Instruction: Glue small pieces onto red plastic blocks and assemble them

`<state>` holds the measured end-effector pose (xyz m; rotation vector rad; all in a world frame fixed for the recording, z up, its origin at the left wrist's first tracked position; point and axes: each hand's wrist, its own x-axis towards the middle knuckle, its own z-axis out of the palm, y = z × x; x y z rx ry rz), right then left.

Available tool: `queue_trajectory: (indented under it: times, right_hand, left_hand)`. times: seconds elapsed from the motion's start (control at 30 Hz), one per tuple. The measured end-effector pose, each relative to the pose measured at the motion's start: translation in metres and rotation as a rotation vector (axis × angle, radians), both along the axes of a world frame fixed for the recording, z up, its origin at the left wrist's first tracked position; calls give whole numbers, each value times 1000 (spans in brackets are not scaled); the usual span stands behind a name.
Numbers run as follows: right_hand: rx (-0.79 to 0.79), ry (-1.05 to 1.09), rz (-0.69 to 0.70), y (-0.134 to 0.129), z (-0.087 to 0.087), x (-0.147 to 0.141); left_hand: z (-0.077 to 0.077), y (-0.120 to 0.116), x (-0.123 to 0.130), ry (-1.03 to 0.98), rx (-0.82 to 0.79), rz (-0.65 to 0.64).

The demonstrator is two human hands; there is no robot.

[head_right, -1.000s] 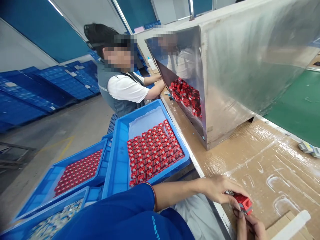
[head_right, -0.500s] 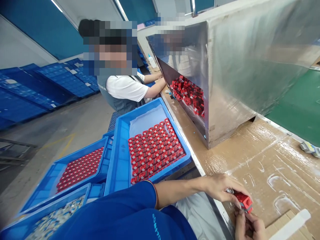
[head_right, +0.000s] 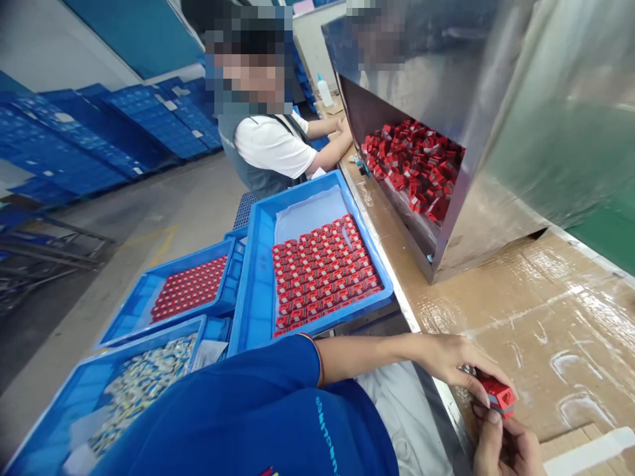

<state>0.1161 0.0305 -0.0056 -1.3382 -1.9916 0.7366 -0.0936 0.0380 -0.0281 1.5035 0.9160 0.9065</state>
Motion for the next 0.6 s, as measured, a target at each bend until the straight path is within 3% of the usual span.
queue_trajectory:
  times: [0.1,0.33,0.6]
  right_hand:
    - [-40,-71,-35,-1,0,3]
    - [-34,-3,-15,-5,-2,3]
    - [71,-56,16,-9,1,1]
  left_hand:
    - [-1,1,-1,-20,-57,-8]
    - [-2,-2,-2,-48,4,-6]
    - [20,-6,-5,-47,-108,9]
